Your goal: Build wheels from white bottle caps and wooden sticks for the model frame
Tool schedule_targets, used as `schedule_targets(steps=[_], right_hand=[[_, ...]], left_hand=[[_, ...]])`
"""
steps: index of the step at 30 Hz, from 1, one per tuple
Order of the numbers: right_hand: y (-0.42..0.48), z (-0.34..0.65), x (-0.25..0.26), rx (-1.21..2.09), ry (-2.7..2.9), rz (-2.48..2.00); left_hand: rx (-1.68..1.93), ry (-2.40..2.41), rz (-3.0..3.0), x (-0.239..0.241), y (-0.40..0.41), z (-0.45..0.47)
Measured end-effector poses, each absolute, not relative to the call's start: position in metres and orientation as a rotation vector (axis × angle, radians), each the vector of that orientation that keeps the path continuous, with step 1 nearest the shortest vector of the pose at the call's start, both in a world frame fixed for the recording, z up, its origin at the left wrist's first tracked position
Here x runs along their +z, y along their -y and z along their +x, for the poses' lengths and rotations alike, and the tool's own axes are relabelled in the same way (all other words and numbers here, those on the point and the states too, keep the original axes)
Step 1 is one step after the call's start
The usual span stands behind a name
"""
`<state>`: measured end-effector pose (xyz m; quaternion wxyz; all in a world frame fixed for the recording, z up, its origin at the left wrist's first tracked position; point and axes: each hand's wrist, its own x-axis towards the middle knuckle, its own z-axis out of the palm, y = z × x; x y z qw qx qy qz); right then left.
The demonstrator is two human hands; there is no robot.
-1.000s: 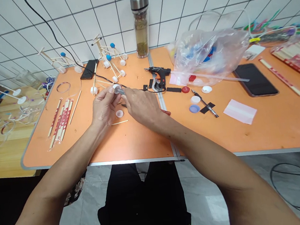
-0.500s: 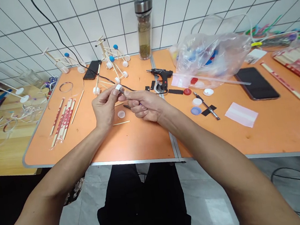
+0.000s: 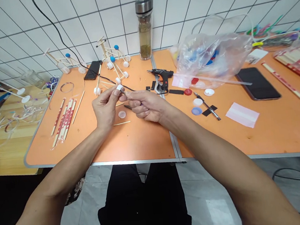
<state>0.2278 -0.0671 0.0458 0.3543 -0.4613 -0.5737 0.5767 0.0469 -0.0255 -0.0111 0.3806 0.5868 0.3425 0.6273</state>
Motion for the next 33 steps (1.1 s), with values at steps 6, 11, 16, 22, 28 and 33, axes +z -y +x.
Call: schedule_targets(steps=[6, 11, 16, 22, 28, 33], right_hand=[[0.069, 0.22, 0.035, 1.074, 1.54, -1.257], [0.068, 0.224, 0.028, 0.501, 1.955, -1.486], [0.078, 0.219, 0.027, 0.064, 2.236, -1.84], [0.083, 0.212, 0.023, 0.01, 2.207, -1.872], [0.071, 0.226, 0.033, 1.108, 1.618, -1.349], [0.064, 0.234, 0.05, 1.948, 1.145, -1.009]], left_hand=[[1.616, -0.868, 1.558, -0.018, 0.017, 0.044], [1.539, -0.958, 1.575, -0.021, 0.021, 0.045], [1.4, -1.058, 1.386, -0.024, 0.028, 0.05], [1.456, -0.987, 1.317, -0.029, 0.026, 0.05], [1.538, -0.981, 1.34, -0.022, 0.03, 0.049], [1.583, -0.895, 1.36, -0.013, 0.029, 0.05]])
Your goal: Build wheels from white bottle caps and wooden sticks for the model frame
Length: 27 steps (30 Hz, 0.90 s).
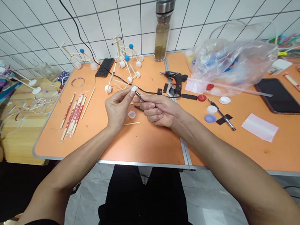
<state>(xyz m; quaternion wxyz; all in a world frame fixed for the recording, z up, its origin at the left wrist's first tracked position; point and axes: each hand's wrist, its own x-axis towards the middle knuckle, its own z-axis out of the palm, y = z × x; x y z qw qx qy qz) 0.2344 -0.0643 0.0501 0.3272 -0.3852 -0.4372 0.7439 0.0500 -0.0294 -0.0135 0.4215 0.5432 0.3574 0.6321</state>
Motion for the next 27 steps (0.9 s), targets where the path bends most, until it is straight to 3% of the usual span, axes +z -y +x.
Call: schedule_targets(steps=[3, 8, 10, 13, 17, 19, 23, 27], right_hand=[[0.065, 0.231, 0.046, 1.774, 1.268, -1.117], [0.075, 0.222, 0.022, 0.439, 1.918, -1.53], [0.078, 0.22, 0.018, 0.129, 2.014, -1.626], [0.077, 0.222, 0.021, 0.309, 1.949, -1.561], [0.068, 0.227, 0.028, 1.318, 1.509, -1.207], [0.065, 0.227, 0.028, 1.531, 1.325, -1.095], [0.066, 0.223, 0.026, 1.311, 1.377, -1.146], [0.067, 0.222, 0.023, 0.781, 1.681, -1.335]], left_hand=[[1.589, -0.885, 1.362, -0.016, 0.027, 0.05], [1.549, -0.906, 1.348, -0.024, 0.023, 0.05], [1.536, -0.937, 1.338, -0.026, 0.023, 0.05], [1.546, -0.935, 1.349, -0.024, 0.024, 0.05], [1.58, -0.873, 1.371, -0.022, 0.023, 0.05], [1.578, -0.855, 1.369, -0.021, 0.02, 0.05], [1.595, -0.849, 1.436, -0.02, 0.016, 0.049], [1.616, -0.913, 1.542, -0.015, 0.018, 0.046]])
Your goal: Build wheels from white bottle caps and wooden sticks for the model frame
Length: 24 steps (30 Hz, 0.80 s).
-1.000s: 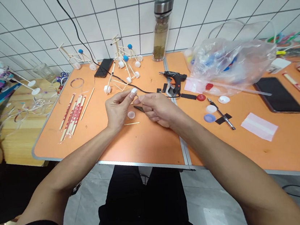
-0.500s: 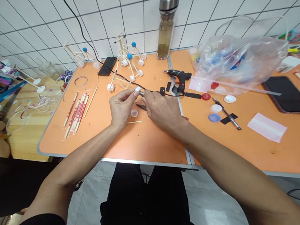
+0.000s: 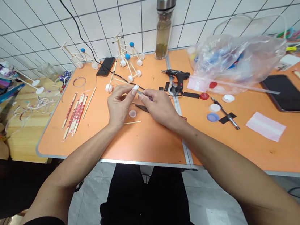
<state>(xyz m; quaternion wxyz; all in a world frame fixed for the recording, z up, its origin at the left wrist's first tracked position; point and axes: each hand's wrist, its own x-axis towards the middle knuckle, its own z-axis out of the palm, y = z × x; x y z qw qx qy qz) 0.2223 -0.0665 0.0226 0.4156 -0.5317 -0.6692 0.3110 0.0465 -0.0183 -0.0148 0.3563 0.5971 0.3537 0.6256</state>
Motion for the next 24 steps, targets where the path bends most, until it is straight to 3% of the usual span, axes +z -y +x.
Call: schedule_targets(steps=[7, 16, 20, 24], right_hand=[[0.071, 0.221, 0.019, 0.158, 2.096, -1.651], [0.079, 0.214, 0.021, -0.089, 2.207, -1.794], [0.076, 0.218, 0.024, 0.248, 2.043, -1.653], [0.066, 0.231, 0.035, 1.299, 1.577, -1.242]], left_hand=[[1.52, -0.991, 1.43, -0.012, 0.017, 0.046], [1.532, -0.933, 1.473, -0.019, 0.015, 0.046], [1.563, -0.877, 1.498, -0.02, 0.016, 0.045], [1.59, -0.863, 1.502, -0.013, 0.019, 0.044]])
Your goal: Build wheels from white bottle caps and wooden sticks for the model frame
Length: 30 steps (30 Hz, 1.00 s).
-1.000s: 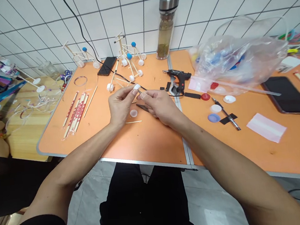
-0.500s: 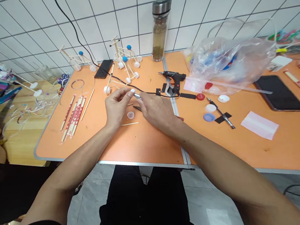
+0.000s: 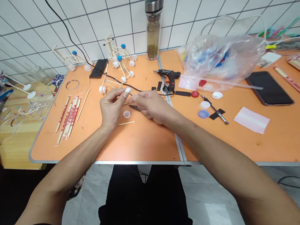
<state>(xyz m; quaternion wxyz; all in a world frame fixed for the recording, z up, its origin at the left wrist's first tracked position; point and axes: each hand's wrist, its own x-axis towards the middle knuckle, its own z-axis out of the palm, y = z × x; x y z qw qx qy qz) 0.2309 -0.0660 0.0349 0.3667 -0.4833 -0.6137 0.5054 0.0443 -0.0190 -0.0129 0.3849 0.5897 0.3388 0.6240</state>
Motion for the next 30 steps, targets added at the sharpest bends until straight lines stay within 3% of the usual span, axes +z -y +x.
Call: schedule_targets(steps=[2, 4, 9, 12, 15, 19, 22, 30], right_hand=[[0.062, 0.235, 0.039, 1.698, 1.384, -1.068], [0.062, 0.233, 0.038, 1.682, 1.398, -1.093], [0.076, 0.216, 0.024, 0.346, 1.987, -1.605], [0.081, 0.211, 0.02, 0.02, 2.11, -1.725], [0.076, 0.218, 0.027, 0.434, 1.939, -1.554], [0.063, 0.231, 0.038, 1.554, 1.481, -1.139], [0.06, 0.23, 0.038, 1.772, 1.272, -1.004], [0.066, 0.221, 0.023, 0.56, 1.817, -1.427]], left_hand=[[1.609, -0.867, 1.49, -0.009, 0.02, 0.044], [1.614, -0.88, 1.475, -0.009, 0.02, 0.044], [1.584, -0.895, 1.458, -0.018, 0.019, 0.044], [1.59, -0.899, 1.463, -0.021, 0.019, 0.044], [1.617, -0.874, 1.504, -0.019, 0.019, 0.044], [1.683, -0.816, 1.586, -0.014, 0.019, 0.044], [1.694, -0.815, 1.592, -0.014, 0.016, 0.043], [1.595, -0.908, 1.549, -0.012, 0.016, 0.043]])
